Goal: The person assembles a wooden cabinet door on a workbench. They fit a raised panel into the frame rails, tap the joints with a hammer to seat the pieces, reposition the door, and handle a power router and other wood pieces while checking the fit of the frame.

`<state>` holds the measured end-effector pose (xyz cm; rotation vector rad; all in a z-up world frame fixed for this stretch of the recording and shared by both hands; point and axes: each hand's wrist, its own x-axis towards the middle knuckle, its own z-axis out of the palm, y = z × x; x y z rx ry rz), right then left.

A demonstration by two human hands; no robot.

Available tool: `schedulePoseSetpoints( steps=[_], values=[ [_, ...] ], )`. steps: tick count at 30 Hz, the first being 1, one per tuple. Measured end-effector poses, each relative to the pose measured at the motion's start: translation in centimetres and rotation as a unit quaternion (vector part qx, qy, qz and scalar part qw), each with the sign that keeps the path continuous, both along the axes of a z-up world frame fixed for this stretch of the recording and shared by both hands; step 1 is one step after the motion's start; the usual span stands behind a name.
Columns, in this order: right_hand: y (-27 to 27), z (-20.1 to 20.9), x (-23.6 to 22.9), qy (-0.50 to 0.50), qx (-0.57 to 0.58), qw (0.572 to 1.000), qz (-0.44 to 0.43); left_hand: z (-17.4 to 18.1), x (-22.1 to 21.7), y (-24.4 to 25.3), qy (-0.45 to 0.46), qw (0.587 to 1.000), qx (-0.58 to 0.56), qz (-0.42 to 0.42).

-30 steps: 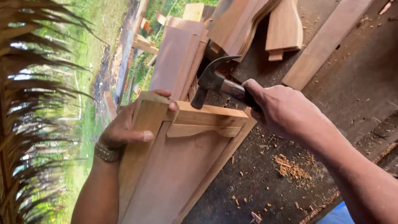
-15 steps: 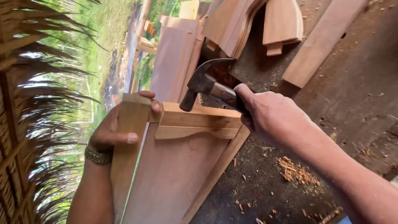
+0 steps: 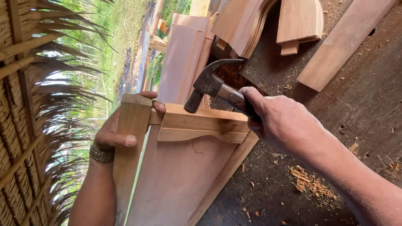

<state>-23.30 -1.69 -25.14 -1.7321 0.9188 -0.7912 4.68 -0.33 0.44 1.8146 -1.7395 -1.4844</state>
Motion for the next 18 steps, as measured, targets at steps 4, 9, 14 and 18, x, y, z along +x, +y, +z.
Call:
schedulePoseSetpoints(
  steps=[4, 9, 14, 18],
  values=[
    [0.1, -0.4, 0.1, -0.01, -0.005, 1.0, -0.007, 0.0, -0.5, 0.0, -0.002, 1.0, -0.003, 0.003],
    [0.3, -0.9, -0.2, -0.054, -0.041, 0.997, -0.029, 0.1, -1.8, 0.6, -0.025, 0.999, -0.021, -0.005],
    [0.7, 0.5, -1.9, -0.024, -0.047, 0.998, -0.034, 0.0, -3.0, 0.6, -0.03, 0.999, -0.015, -0.02],
    [1.7, 1.5, -3.1, 0.089, 0.02, 0.996, -0.008, 0.4, -4.2, 0.9, -0.003, 1.0, 0.014, -0.022]
  ],
)
